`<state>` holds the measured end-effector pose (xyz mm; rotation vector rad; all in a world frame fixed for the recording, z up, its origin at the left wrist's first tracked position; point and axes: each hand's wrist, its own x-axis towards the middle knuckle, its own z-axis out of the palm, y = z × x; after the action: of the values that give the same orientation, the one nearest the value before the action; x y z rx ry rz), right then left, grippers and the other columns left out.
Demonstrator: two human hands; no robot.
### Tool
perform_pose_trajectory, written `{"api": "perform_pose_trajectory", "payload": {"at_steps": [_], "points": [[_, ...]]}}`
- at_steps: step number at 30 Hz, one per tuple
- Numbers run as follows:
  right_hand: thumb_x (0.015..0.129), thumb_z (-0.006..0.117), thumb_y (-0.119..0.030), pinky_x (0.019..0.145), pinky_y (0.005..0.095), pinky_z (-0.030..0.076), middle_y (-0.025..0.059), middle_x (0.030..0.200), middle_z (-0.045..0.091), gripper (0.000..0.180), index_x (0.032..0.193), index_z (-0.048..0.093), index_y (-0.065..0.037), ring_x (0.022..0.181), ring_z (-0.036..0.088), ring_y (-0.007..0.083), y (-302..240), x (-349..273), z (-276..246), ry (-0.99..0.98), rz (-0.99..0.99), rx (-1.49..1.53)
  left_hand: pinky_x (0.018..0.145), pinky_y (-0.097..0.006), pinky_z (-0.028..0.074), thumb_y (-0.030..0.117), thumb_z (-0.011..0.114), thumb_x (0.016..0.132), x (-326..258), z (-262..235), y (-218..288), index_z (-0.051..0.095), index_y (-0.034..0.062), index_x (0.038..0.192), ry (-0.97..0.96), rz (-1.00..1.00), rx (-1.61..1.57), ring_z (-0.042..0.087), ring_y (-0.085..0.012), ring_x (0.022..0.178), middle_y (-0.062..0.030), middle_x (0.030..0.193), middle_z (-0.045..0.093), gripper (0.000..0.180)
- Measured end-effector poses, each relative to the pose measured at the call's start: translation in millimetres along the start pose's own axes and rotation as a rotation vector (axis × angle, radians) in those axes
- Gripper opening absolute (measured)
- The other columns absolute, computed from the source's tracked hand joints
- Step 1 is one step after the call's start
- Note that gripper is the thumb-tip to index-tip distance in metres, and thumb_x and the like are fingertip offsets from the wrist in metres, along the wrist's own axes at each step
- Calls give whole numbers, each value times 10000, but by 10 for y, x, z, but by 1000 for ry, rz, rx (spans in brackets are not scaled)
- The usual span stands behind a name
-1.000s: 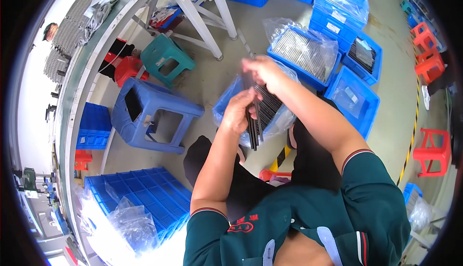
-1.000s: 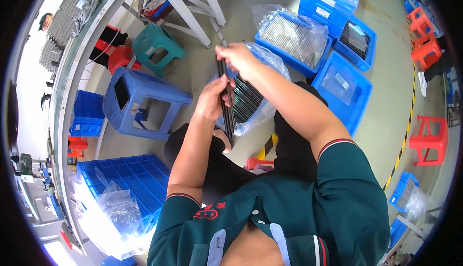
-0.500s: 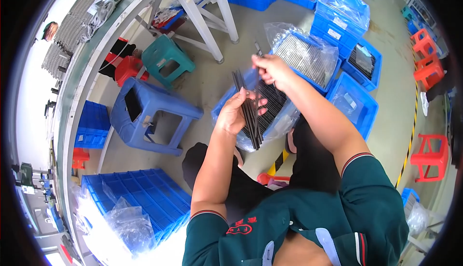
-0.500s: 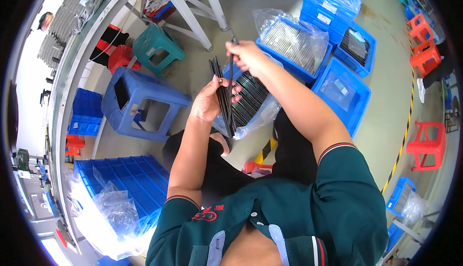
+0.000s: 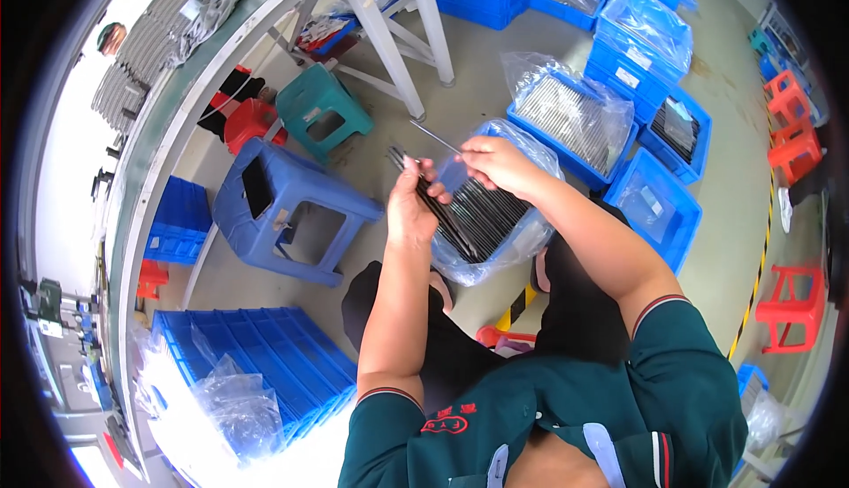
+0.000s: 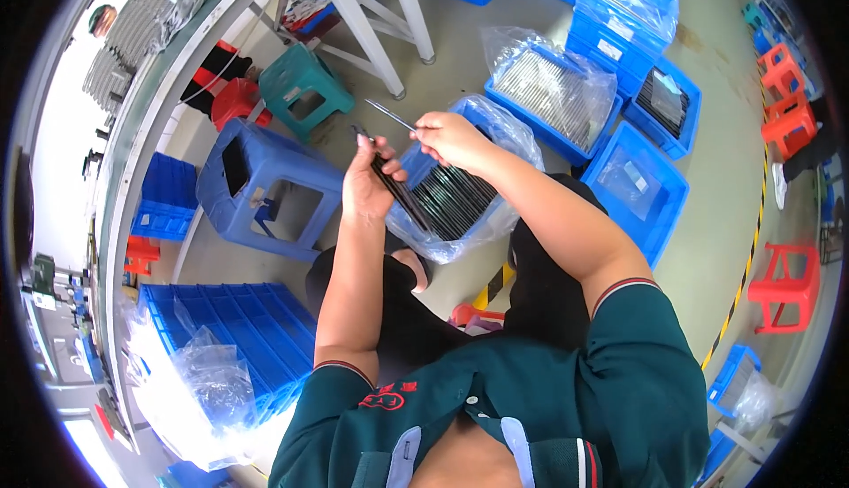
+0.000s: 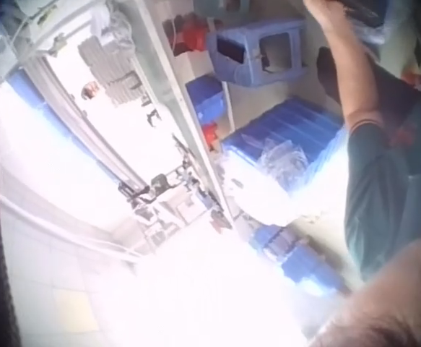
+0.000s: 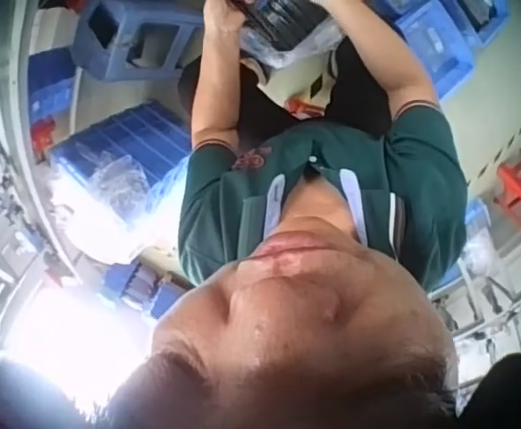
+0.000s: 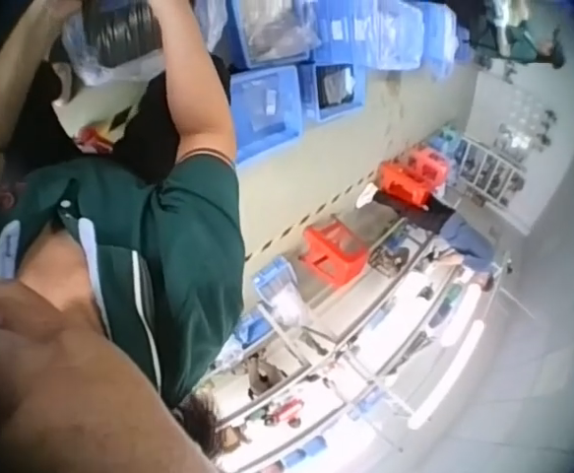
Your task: Sorting black rods from a bulk bag into organized rows within blue plastic bins.
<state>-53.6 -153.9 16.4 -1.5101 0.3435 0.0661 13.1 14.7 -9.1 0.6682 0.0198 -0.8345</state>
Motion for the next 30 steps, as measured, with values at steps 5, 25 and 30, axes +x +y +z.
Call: {"api": "perform_pose_trajectory", "payload": {"at_steps": [5, 25, 30], "points": [[896, 488, -91, 377, 210, 428, 52, 706, 539, 194, 1034, 561, 24, 476, 523, 92, -27, -304, 133, -252, 13, 88, 549, -270, 355, 394, 496, 916, 11, -52, 170, 534, 75, 927, 94, 211, -82, 377, -105, 608, 16, 726, 402, 321], [902, 540, -230, 445, 256, 479, 99, 694, 601, 247, 892, 503, 14, 548, 602, 161, -110, -155, 212, -85, 31, 54, 438, -296, 378, 310, 456, 943, -67, 246, -209, 530, 55, 855, 119, 108, 149, 409, -138, 505, -17, 623, 440, 279], [878, 560, -363, 439, 199, 352, -4, 660, 575, 313, 848, 596, -53, 500, 472, 74, -152, 16, 69, -17, -27, -57, 455, -250, 380, 240, 506, 923, -41, 207, -194, 547, 52, 811, 123, 97, 261, 425, -97, 534, 4, 619, 453, 224]]}}
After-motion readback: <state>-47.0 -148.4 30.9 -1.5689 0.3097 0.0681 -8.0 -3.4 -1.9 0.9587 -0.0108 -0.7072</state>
